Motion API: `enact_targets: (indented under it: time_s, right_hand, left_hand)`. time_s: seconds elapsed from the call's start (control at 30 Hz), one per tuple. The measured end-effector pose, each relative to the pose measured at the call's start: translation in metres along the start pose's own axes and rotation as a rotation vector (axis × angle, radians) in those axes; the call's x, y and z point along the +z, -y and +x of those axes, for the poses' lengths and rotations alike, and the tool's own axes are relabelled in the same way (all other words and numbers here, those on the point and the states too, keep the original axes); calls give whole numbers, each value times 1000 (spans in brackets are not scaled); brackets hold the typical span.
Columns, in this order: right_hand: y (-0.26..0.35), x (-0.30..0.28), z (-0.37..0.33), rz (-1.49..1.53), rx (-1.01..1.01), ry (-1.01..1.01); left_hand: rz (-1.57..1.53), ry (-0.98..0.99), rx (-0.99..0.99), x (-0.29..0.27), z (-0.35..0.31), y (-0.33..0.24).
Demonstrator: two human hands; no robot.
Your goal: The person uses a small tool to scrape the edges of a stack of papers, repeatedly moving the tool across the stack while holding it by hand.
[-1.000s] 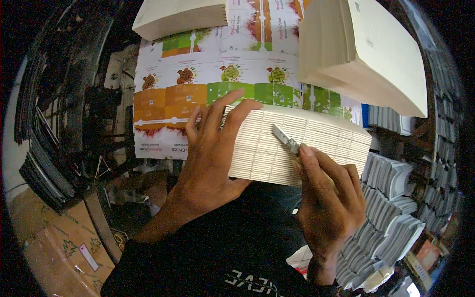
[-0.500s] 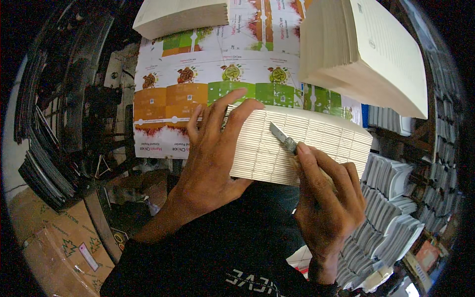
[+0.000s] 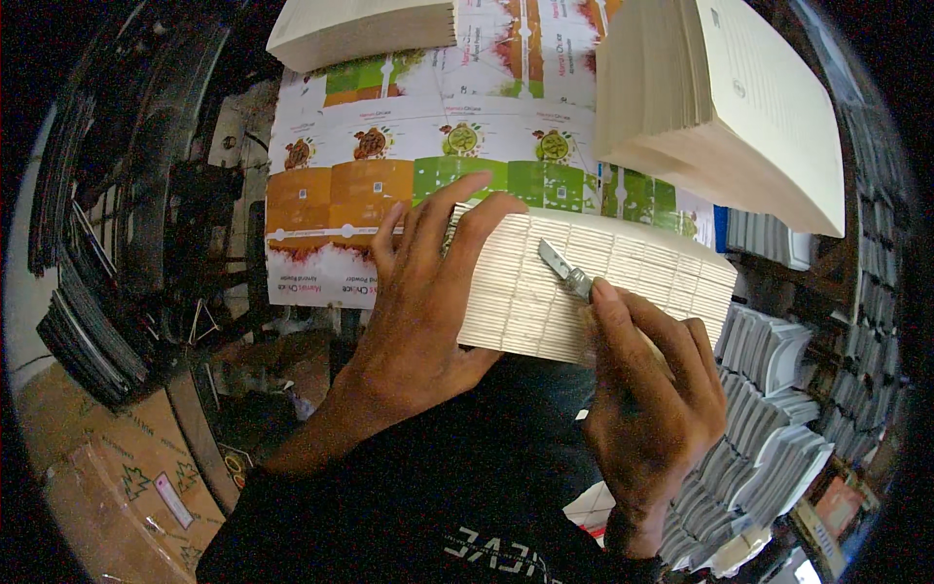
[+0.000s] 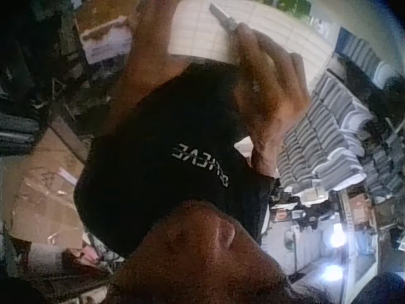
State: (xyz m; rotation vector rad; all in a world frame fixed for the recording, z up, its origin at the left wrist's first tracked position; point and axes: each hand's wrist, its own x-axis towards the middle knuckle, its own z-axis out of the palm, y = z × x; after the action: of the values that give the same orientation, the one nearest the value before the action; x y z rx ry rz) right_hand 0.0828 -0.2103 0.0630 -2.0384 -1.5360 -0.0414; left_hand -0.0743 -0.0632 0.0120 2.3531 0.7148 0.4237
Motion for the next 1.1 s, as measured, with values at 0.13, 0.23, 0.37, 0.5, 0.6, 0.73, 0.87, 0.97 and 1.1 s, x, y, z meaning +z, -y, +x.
enact_targets:
  time_s: [0.13, 0.23, 0.37, 0.5, 0.6, 0.73, 0.87, 0.97, 1.1]
  right_hand:
    - [1, 9, -4, -2, -7, -28]
    - [9, 12, -5, -45, -2, -86]
    - [16, 3, -2, -22, 120, -4]
    - [7, 8, -6, -34, 72, -87]
    - [-19, -13, -5, -296, 229, -332]
    - [-86, -31, -26, -186, 551, -426]
    - [-164, 3, -66, 312, 868, -204]
    - [-185, 53, -65, 443, 819, -237]
    - [-159, 46, -57, 275, 823, -373]
  left_hand:
    - [9, -6, -2, 0, 0, -1]
    - [12, -9, -4, -2, 0, -3]
    - [18, -15, 13, 0, 3, -2]
    - [51, -25, 3, 1, 1, 2]
    - [45, -18, -2, 1, 3, 2]
    - [131, 33, -13, -7, 3, -5]
    - [382, 60, 2, -27, 7, -28]
    - [365, 100, 14, -27, 22, -47]
    - [346, 269, 154, -23, 40, -46]
